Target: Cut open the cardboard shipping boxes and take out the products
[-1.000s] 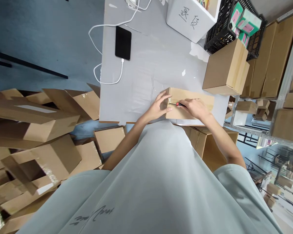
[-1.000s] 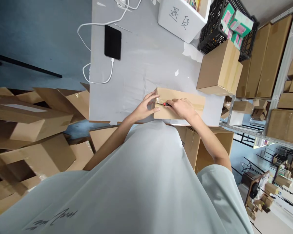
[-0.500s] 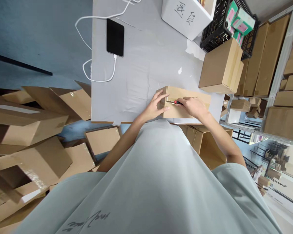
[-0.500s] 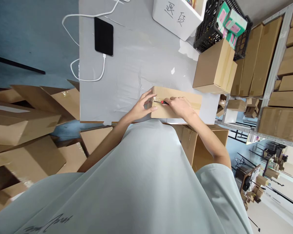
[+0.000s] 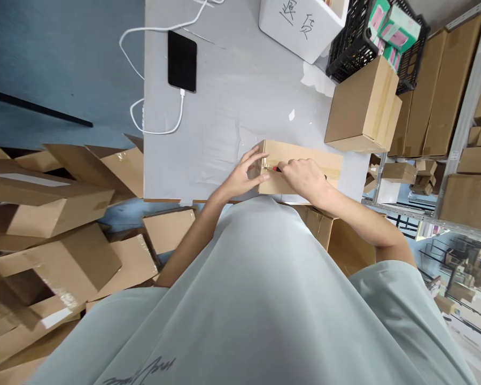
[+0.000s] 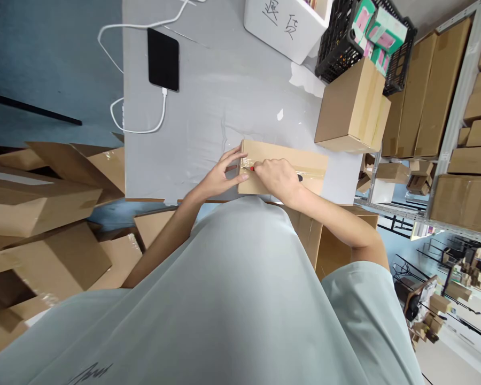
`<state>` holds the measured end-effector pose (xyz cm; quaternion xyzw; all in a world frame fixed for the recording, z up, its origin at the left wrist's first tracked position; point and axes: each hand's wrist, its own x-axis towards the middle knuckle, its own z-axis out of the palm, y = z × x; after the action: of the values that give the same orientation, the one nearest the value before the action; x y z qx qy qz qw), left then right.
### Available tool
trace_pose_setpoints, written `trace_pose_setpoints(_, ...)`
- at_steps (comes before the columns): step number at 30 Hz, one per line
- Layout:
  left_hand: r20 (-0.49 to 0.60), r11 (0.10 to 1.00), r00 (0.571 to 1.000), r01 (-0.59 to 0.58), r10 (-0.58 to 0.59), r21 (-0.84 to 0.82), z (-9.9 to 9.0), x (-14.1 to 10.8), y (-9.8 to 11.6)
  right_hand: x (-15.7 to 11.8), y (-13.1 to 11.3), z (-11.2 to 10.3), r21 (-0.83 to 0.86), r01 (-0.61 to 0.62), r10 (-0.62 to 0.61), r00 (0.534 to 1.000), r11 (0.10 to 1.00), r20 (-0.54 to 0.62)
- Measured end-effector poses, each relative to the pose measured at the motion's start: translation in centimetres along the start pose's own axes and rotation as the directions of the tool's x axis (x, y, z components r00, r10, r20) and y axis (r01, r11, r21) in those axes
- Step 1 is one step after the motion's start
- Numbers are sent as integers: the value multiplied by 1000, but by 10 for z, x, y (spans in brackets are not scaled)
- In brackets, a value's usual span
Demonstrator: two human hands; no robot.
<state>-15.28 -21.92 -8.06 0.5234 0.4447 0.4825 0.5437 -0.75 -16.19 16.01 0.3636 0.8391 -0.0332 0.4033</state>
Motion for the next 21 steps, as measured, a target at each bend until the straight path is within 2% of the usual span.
trace_pose_setpoints(4, -30, 999, 999, 22, -21, 34, 0, -2, -4, -7, 12, 4, -5, 2, -2, 1000, 1000, 4)
trace_pose_setpoints(8, -70, 999, 997, 44, -42, 21, 0, -1, -7, -15, 42, 23, -17, -20, 20, 1000, 1000, -8)
trace_pose_setpoints(16, -155, 989, 977, 144, -145, -18, 1, -5, 1, -42, 135, 102, 39, -102, 104, 994, 994, -43)
trace_pose_setpoints(21, -207, 971, 956, 225, -206, 74, 2, -6, 5, -64, 196, 157, 123, -169, 181, 978, 978, -100)
